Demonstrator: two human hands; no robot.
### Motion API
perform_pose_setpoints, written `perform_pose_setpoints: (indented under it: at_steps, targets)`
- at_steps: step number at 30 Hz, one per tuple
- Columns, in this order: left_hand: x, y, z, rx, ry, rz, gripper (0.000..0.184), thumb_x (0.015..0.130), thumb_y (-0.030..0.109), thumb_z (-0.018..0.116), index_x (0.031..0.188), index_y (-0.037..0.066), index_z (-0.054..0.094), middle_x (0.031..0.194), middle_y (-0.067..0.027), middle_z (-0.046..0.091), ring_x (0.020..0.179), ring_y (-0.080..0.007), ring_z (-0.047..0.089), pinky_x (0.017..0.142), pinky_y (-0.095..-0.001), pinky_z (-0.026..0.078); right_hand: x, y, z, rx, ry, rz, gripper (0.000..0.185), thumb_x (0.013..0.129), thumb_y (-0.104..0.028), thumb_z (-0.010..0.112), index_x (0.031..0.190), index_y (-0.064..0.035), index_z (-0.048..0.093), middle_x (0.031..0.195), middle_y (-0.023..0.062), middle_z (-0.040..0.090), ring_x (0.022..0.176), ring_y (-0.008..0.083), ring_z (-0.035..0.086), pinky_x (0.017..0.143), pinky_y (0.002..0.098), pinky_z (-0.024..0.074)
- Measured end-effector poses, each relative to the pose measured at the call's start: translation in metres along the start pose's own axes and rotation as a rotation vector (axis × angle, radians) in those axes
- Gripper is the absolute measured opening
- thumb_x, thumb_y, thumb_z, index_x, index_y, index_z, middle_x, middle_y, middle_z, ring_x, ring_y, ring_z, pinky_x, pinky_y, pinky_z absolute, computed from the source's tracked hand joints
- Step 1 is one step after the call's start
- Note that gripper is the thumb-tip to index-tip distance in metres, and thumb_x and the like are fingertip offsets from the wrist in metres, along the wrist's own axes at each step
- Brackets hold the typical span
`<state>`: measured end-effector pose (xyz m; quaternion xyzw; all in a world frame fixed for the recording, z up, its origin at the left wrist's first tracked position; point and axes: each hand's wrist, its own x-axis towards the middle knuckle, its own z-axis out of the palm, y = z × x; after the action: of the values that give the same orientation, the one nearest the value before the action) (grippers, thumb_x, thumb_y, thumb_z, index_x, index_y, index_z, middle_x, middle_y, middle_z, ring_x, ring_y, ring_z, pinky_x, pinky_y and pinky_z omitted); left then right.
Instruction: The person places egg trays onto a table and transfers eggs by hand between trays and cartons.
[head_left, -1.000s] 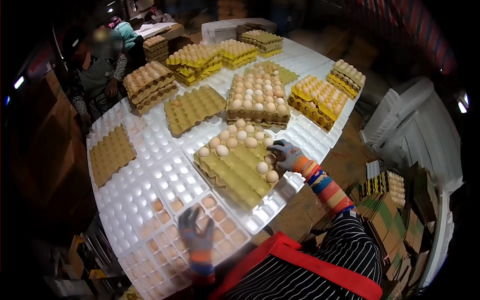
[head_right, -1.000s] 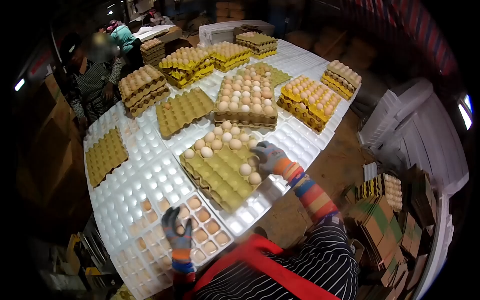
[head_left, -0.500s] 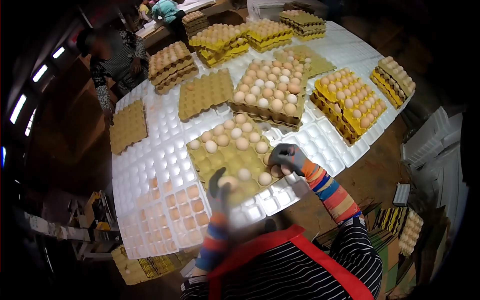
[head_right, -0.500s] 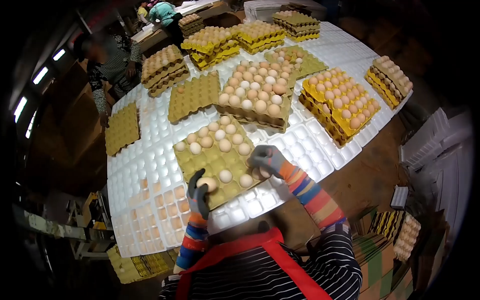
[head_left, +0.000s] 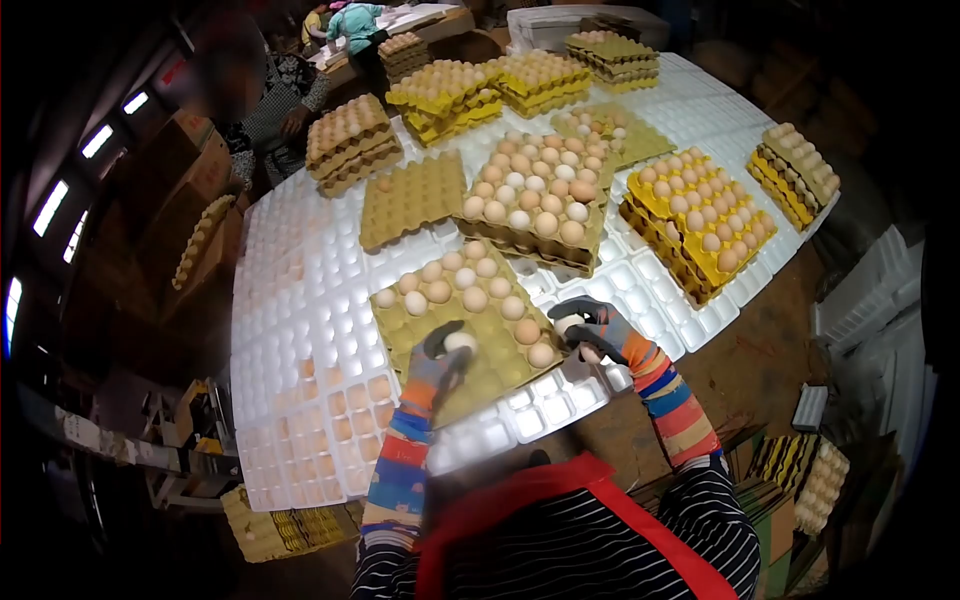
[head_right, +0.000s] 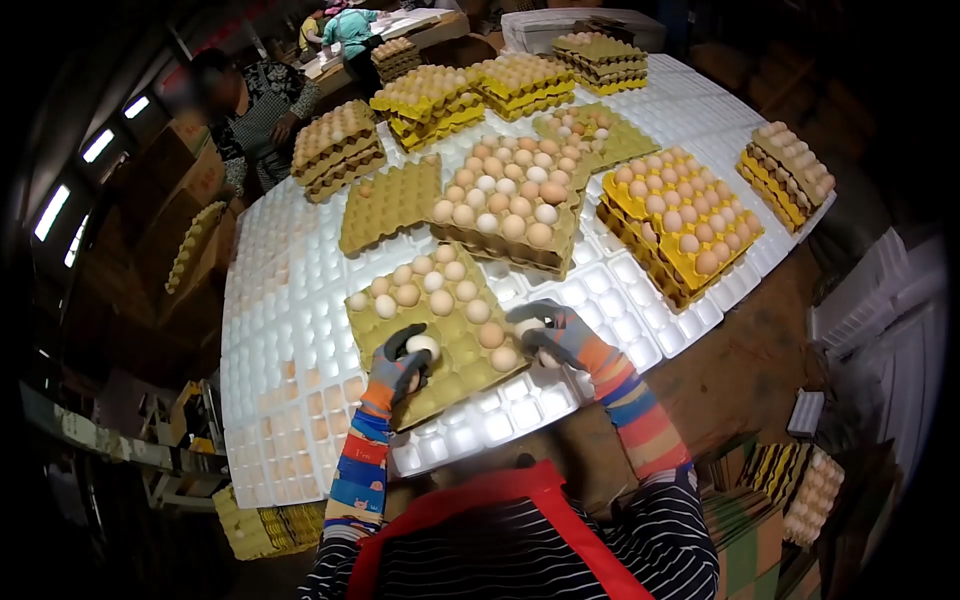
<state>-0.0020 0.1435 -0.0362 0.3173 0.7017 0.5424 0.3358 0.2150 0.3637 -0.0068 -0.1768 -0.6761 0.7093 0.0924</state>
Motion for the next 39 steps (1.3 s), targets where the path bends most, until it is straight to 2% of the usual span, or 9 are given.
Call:
perform_pose_setpoints:
  at_steps: [3, 9, 15, 18, 21, 29, 34, 37, 39]
  targets:
    - [0.013, 0.014, -0.008, -0.340, 0.051, 0.049, 0.052, 0.076, 0.012, 0.060, 0.126, 0.004, 0.050, 0.103, -0.0101, 0.059, 0.087, -0.0203, 0.060, 0.073, -0.0301, 0.050, -0.003, -0.028, 0.030, -1.221, 0.056, 0.042, 0.040, 0.082, -0.046, 0.059, 0.102, -0.0118, 0.067, 0.099, 0.0103, 0.056, 0.082, 0.0196, 0.059, 0.069, 0.0333, 0.0489]
    - [0.101, -0.004, 0.036, 1.544, 0.131, 0.221, 0.053, 0.074, 0.030, 0.062, 0.124, 0.019, 0.052, 0.129, -0.0108, 0.047, 0.115, -0.0286, 0.048, 0.085, -0.0425, 0.045, 0.032, -0.017, 0.085, -1.680, 0.002, 0.274, 0.048, 0.075, -0.059, 0.059, 0.093, -0.0171, 0.071, 0.105, 0.0078, 0.058, 0.095, 0.0243, 0.054, 0.074, 0.0361, 0.0443]
    - [0.055, 0.050, 0.026, 0.961, 0.379, 0.131, 0.050, 0.072, 0.042, 0.067, 0.109, 0.011, 0.059, 0.115, -0.0111, 0.055, 0.103, -0.0277, 0.055, 0.081, -0.0410, 0.047, 0.013, 0.016, 0.055, -1.249, 0.261, 0.005, 0.044, 0.065, -0.051, 0.067, 0.083, -0.0103, 0.069, 0.083, 0.0126, 0.060, 0.083, 0.0318, 0.058, 0.071, 0.0423, 0.0484]
    - [0.000, 0.021, -0.002, 0.305, 0.483, 0.443, 0.044, 0.074, 0.027, 0.074, 0.110, 0.006, 0.060, 0.107, -0.0094, 0.056, 0.094, -0.0207, 0.058, 0.074, -0.0352, 0.049, 0.008, 0.057, 0.023, -0.577, 0.311, -0.185, 0.034, 0.065, -0.017, 0.080, 0.086, -0.0007, 0.060, 0.075, 0.0039, 0.053, 0.072, 0.0176, 0.054, 0.065, 0.0302, 0.0451]
    - [-0.096, -0.020, -0.049, -0.168, 0.374, 0.139, 0.041, 0.081, 0.027, 0.069, 0.114, 0.005, 0.060, 0.105, -0.0088, 0.059, 0.090, -0.0201, 0.059, 0.076, -0.0315, 0.048, -0.004, 0.082, -0.001, -0.106, 0.318, -0.054, 0.033, 0.070, -0.012, 0.076, 0.094, -0.0004, 0.058, 0.088, 0.0053, 0.057, 0.071, 0.0139, 0.055, 0.062, 0.0272, 0.0464]
    - [-0.241, -0.073, -0.113, 0.457, 0.434, 0.112, 0.037, 0.072, 0.022, 0.072, 0.105, 0.007, 0.064, 0.102, -0.0142, 0.061, 0.098, -0.0309, 0.056, 0.083, -0.0397, 0.047, -0.058, 0.042, 0.112, 0.334, 0.325, 0.093, 0.047, 0.073, -0.034, 0.054, 0.108, -0.0036, 0.050, 0.104, 0.0153, 0.060, 0.064, 0.0204, 0.057, 0.044, 0.0297, 0.0465]
    - [-0.182, -0.040, -0.041, 0.830, 0.152, -0.042, 0.043, 0.068, 0.028, 0.074, 0.106, 0.013, 0.063, 0.108, -0.0150, 0.056, 0.095, -0.0322, 0.057, 0.080, -0.0419, 0.049, -0.062, 0.038, 0.164, 0.134, 0.200, 0.390, 0.038, 0.066, -0.004, 0.071, 0.101, -0.0021, 0.056, 0.082, 0.0100, 0.061, 0.059, 0.0178, 0.059, 0.044, 0.0284, 0.0473]
    - [-0.167, -0.051, -0.035, 0.897, 0.144, -0.052, 0.045, 0.070, 0.028, 0.073, 0.111, 0.015, 0.062, 0.109, -0.0151, 0.054, 0.094, -0.0323, 0.058, 0.078, -0.0400, 0.050, -0.051, 0.090, 0.201, -0.404, 0.212, -0.229, 0.042, 0.059, -0.011, 0.082, 0.094, -0.0040, 0.059, 0.090, 0.0055, 0.053, 0.085, 0.0172, 0.054, 0.070, 0.0304, 0.0473]
    - [-0.169, -0.069, -0.039, 0.868, 0.167, -0.037, 0.044, 0.072, 0.027, 0.070, 0.113, 0.017, 0.060, 0.109, -0.0138, 0.053, 0.093, -0.0324, 0.058, 0.077, -0.0394, 0.050, -0.053, 0.067, 0.224, -0.879, 0.145, 0.083, 0.049, 0.069, -0.037, 0.073, 0.111, -0.0171, 0.058, 0.093, 0.0113, 0.062, 0.085, 0.0295, 0.059, 0.076, 0.0365, 0.0499]
